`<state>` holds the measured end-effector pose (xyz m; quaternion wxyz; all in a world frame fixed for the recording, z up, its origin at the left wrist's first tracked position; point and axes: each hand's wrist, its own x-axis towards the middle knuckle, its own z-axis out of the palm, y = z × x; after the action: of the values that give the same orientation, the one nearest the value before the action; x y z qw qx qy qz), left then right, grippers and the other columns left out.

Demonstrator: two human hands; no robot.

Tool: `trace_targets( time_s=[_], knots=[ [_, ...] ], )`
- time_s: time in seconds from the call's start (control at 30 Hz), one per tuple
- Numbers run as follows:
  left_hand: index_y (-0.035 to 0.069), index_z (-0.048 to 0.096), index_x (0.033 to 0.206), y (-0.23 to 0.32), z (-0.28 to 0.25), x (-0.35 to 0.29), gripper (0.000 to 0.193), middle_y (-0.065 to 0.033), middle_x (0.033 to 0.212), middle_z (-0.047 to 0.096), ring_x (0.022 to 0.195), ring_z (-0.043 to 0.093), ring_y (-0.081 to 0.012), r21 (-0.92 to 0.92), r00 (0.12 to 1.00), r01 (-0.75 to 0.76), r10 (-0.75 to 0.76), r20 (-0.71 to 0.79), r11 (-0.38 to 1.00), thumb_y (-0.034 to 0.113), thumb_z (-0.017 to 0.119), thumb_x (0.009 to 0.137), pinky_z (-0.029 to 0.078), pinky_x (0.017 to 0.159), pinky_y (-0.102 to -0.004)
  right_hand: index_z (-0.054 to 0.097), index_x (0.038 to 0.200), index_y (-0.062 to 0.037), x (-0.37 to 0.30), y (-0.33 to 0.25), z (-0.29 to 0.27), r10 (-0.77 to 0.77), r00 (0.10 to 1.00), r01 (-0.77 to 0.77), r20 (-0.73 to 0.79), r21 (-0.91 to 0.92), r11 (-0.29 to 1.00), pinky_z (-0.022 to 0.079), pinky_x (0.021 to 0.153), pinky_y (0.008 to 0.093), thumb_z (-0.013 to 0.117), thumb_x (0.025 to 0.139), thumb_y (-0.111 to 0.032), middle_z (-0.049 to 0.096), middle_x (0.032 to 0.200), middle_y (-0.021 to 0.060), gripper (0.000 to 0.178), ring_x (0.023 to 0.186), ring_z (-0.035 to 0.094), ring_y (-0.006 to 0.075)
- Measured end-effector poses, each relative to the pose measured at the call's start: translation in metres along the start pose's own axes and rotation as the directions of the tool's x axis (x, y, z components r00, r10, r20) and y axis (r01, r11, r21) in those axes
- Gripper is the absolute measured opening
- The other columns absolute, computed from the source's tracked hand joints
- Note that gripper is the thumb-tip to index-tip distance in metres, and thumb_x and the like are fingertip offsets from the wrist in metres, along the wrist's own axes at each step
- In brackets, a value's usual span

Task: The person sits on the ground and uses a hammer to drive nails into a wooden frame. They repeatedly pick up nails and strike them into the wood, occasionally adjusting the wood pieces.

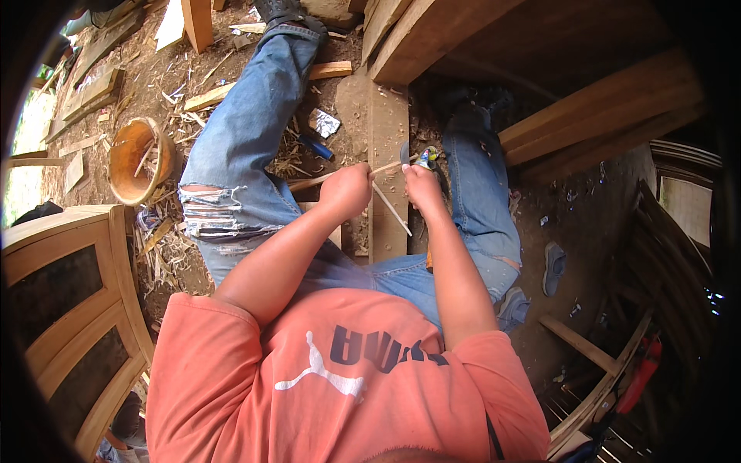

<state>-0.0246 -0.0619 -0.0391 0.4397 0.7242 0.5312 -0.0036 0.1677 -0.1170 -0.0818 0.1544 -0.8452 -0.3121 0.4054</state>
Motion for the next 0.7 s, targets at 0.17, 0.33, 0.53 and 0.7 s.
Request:
trace_targets(
  time_s=[0.17, 0.33, 0.53, 0.7],
  knots=[
    [0.005, 0.067, 0.105, -0.004, 0.004, 0.001, 0.032, -0.0247, 0.099, 0.072, 0.098, 0.068, -0.0453, -0.012, 1.000, -0.012, 0.012, -0.017, 1.000, 0.033, 0.053, 0.104, 0.051, 0.084, -0.0565, 0.068, 0.104, -0.0022, -0.004, -0.002, 0.002, -0.111, 0.973, 0.121, 0.202, -0.042, 0.992, 0.052, 0.084, 0.0468, 0.052, 0.106, -0.041, 0.072, 0.098, 0.0233, 0.042, 0.097, 0.070, 0.0407],
    [0.004, 0.067, 0.104, -0.004, 0.004, 0.003, 0.031, -0.0251, 0.100, 0.071, 0.097, 0.068, -0.0459, -0.030, 1.000, -0.007, 0.007, -0.029, 1.000, 0.032, 0.054, 0.103, 0.051, 0.084, -0.0567, 0.069, 0.107, -0.0030, 0.006, 0.005, 0.002, -0.088, 0.986, 0.103, 0.139, -0.099, 0.990, 0.052, 0.088, 0.0482, 0.050, 0.105, -0.043, 0.072, 0.101, 0.0243, 0.044, 0.099, 0.068, 0.0441],
    [0.004, 0.067, 0.104, -0.001, 0.002, 0.001, 0.030, -0.0249, 0.100, 0.072, 0.098, 0.067, -0.0457, -0.038, 1.000, -0.007, 0.006, -0.006, 0.999, 0.032, 0.055, 0.103, 0.051, 0.084, -0.0564, 0.067, 0.102, -0.0018, 0.016, 0.017, 0.013, -0.084, 0.994, 0.083, -0.068, -0.023, 0.996, 0.049, 0.078, 0.0444, 0.053, 0.106, -0.040, 0.067, 0.093, 0.0200, 0.041, 0.086, 0.064, 0.0374],
    [0.004, 0.068, 0.105, -0.003, 0.003, 0.001, 0.030, -0.0248, 0.100, 0.071, 0.099, 0.068, -0.0449, -0.034, 1.000, -0.006, 0.006, -0.004, 0.999, 0.031, 0.055, 0.103, 0.051, 0.085, -0.0556, 0.061, 0.092, -0.0067, 0.009, 0.013, 0.021, -0.307, 0.945, 0.305, 0.113, 0.033, 0.952, 0.036, 0.043, 0.0285, 0.054, 0.108, -0.036, 0.050, 0.063, -0.0017, 0.034, 0.047, 0.045, 0.0098]
  ],
)
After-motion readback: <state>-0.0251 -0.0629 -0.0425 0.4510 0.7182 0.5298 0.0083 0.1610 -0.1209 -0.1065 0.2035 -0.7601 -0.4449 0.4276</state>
